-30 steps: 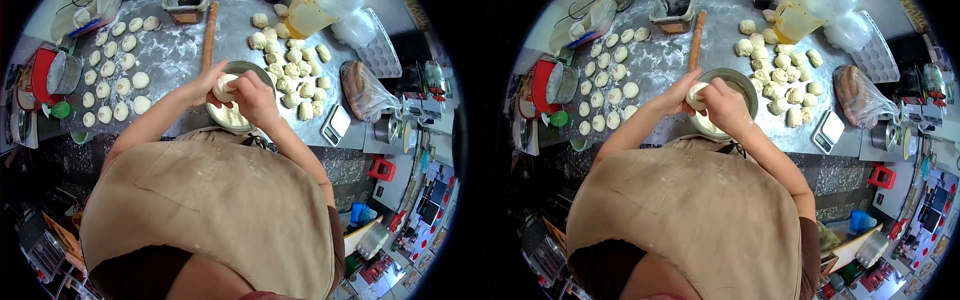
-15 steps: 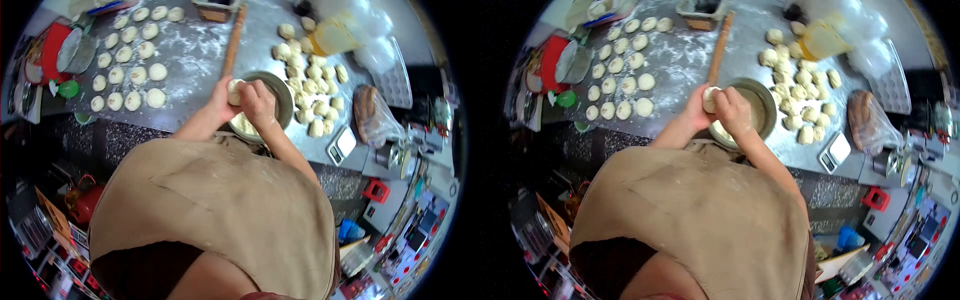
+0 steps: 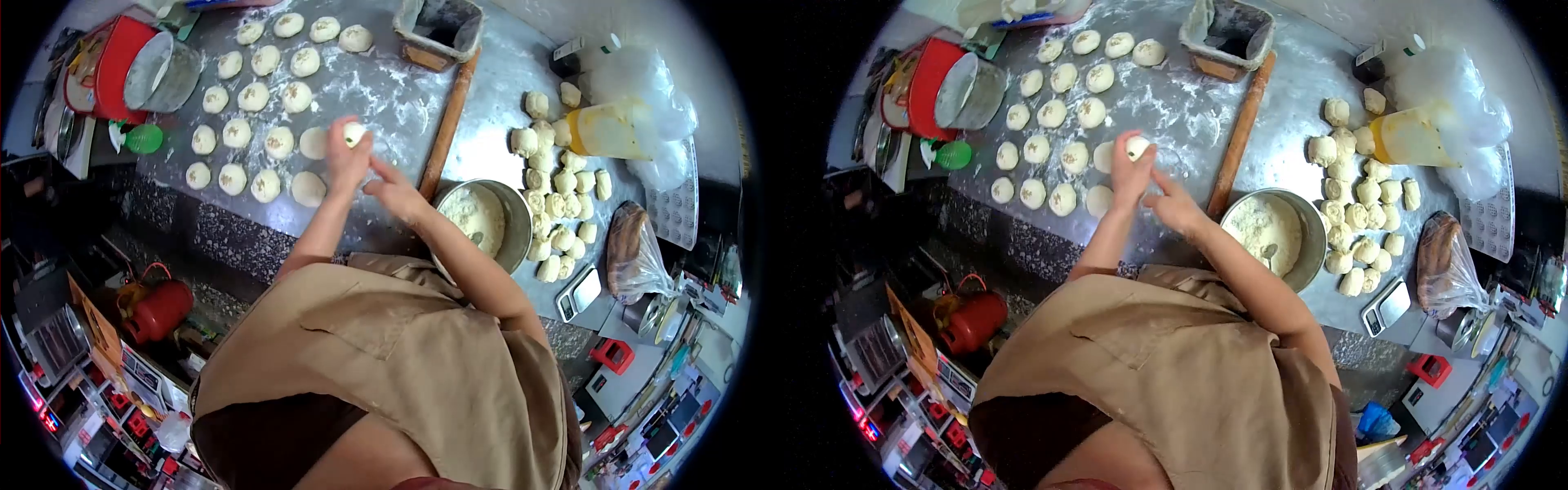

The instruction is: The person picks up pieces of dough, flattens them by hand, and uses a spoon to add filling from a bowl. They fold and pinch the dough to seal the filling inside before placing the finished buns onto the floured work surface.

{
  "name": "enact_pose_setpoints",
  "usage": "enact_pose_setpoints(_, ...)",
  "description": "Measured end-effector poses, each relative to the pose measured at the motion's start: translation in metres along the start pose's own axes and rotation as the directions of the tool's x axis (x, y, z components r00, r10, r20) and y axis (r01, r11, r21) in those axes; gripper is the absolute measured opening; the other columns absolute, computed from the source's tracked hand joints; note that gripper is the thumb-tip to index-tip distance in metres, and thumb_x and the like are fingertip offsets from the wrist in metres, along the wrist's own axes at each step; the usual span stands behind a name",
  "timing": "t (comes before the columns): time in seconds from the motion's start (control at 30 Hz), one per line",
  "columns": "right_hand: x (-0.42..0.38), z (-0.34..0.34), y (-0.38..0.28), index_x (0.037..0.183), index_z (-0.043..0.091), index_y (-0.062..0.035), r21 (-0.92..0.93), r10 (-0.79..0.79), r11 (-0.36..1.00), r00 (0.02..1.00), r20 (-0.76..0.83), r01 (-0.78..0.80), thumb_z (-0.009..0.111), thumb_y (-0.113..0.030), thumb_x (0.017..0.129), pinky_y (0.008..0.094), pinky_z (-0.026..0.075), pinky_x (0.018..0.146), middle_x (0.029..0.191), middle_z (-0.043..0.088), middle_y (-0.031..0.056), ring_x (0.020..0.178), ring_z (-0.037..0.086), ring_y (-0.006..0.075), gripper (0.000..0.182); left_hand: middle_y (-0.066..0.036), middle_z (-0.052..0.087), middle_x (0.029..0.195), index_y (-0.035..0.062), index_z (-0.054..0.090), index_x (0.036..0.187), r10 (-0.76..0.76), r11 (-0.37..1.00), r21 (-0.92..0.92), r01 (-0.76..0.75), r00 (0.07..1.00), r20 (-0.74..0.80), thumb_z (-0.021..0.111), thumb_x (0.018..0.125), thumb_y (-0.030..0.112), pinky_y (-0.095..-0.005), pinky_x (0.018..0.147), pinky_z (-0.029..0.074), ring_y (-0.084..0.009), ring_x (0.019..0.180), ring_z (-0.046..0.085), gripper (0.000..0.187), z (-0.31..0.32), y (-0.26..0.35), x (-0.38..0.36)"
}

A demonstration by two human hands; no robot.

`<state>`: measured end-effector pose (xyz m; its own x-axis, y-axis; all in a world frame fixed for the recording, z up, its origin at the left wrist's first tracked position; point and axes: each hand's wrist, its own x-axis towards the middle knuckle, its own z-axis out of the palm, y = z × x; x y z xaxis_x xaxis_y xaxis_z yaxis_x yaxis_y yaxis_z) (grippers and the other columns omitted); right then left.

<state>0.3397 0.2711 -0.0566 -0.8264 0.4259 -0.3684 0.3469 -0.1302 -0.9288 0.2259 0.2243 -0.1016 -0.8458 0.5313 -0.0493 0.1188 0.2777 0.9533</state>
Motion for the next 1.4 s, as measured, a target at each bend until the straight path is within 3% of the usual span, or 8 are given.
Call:
enact_pose_setpoints(0.27, -0.041, -0.083, -0.007, 0.111, 0.058, -0.0025, 0.287, 0.136, 0.955, 0.969, -0.208, -0.072, 0.054, -0.005, 0.085, 0.0219, 0.044, 0.07, 0.095, 0.06, -0.0007, 0.079, 0.051, 0.0056, 0.027, -0.023, 0.046, 0.108, 0.0, 0.048, 0.11, 0.459, 0.63, 0.71, -0.315, 0.888, -0.014, 0.067, 0.075, 0.021, -0.0474, 0.091, 0.034, -0.0379, 0.106, 0.042, 0.045, 0.03, -0.063, 0.083)
enact_pose_setpoints(0.43, -0.033, -0.216, 0.042, 0.109, 0.054, -0.0018, -0.638, -0.415, 0.7, 0.544, -0.729, -0.321, 0.059, -0.013, 0.079, 0.0401, 0.046, 0.075, 0.099, 0.056, 0.0183, 0.09, 0.056, 0.0335, 0.033, -0.025, 0.044, 0.116, -0.0018, 0.044, 0.116, 0.41, 0.579, 0.785, -0.22, 0.911, -0.047, 0.061, 0.081, 0.026, -0.0485, 0.096, 0.031, -0.0394, 0.113, 0.038, 0.048, 0.042, -0.071, 0.085)
enact_pose_setpoints(0.6, -0.003, -0.245, 0.099, 0.108, 0.047, -0.0048, -0.887, -0.367, 0.152, 0.809, -0.46, -0.436, 0.065, -0.017, 0.068, 0.042, 0.048, 0.077, 0.105, 0.049, 0.0171, 0.091, 0.052, 0.034, 0.046, -0.025, 0.027, 0.135, 0.0061, 0.038, 0.13, 0.343, 0.557, 0.816, -0.156, 0.938, -0.055, 0.063, 0.078, 0.032, -0.0508, 0.104, 0.017, -0.0388, 0.127, 0.023, 0.063, 0.036, -0.055, 0.071)
enact_pose_setpoints(0.8, -0.028, -0.263, 0.065, 0.094, 0.06, -0.0012, -0.19, -0.036, 0.963, 0.609, -0.792, -0.191, 0.06, -0.013, 0.07, 0.0293, 0.048, 0.074, 0.09, 0.063, 0.014, 0.081, 0.061, 0.0198, 0.027, -0.021, 0.027, 0.137, 0.0066, 0.039, 0.129, 0.445, 0.722, 0.572, -0.389, 0.894, 0.047, 0.067, 0.074, 0.026, -0.0495, 0.104, 0.017, -0.0387, 0.127, 0.024, 0.065, 0.034, 0.008, 0.017)
enact_pose_setpoints(1.07, -0.064, -0.213, 0.012, 0.098, 0.054, -0.0021, 0.695, 0.066, 0.679, 0.923, -0.379, 0.237, 0.053, -0.004, 0.079, 0.0252, 0.045, 0.063, 0.077, 0.055, 0.0026, 0.065, 0.051, 0.0096, 0.019, -0.013, 0.052, 0.116, 0.0032, 0.045, 0.122, 0.193, 0.941, -0.337, -0.032, 0.87, 0.455, 0.054, 0.09, 0.024, -0.0323, 0.083, 0.045, -0.0183, 0.103, 0.052, 0.04, 0.086, 0.103, -0.032)
enact_pose_setpoints(1.17, -0.082, -0.168, -0.025, 0.099, 0.053, -0.0019, 0.756, 0.014, 0.613, 0.954, -0.298, 0.228, 0.052, -0.008, 0.079, 0.0267, 0.046, 0.065, 0.08, 0.056, 0.003, 0.068, 0.052, 0.0115, 0.022, -0.012, 0.056, 0.107, 0.0036, 0.051, 0.114, 0.038, 0.907, -0.359, 0.22, 0.807, 0.59, 0.049, 0.092, 0.026, -0.0307, 0.076, 0.045, -0.0162, 0.094, 0.053, 0.031, 0.095, 0.128, -0.043)
enact_pose_setpoints(1.27, -0.095, -0.137, -0.042, 0.102, 0.053, -0.0031, 0.764, -0.009, 0.575, 0.936, -0.351, 0.292, 0.05, -0.019, 0.084, 0.0278, 0.044, 0.068, 0.084, 0.056, 0.0032, 0.073, 0.052, 0.0117, 0.024, -0.011, 0.058, 0.093, 0.003, 0.055, 0.099, 0.285, 0.926, -0.354, -0.127, 0.851, 0.441, 0.049, 0.092, 0.028, -0.032, 0.069, 0.044, -0.0166, 0.085, 0.054, 0.026, 0.097, 0.139, -0.055)
enact_pose_setpoints(1.4, -0.106, -0.107, -0.048, 0.094, 0.052, -0.0012, -0.031, -0.331, 0.861, 0.512, -0.793, 0.508, 0.04, -0.031, 0.095, 0.0304, 0.042, 0.067, 0.08, 0.056, 0.0081, 0.073, 0.05, 0.0177, 0.032, -0.01, 0.053, 0.075, 0.0014, 0.051, 0.079, 0.618, 0.782, -0.214, -0.585, 0.77, 0.159, 0.05, 0.091, 0.026, -0.0322, 0.062, 0.041, -0.0161, 0.072, 0.051, 0.027, 0.094, 0.158, -0.082)
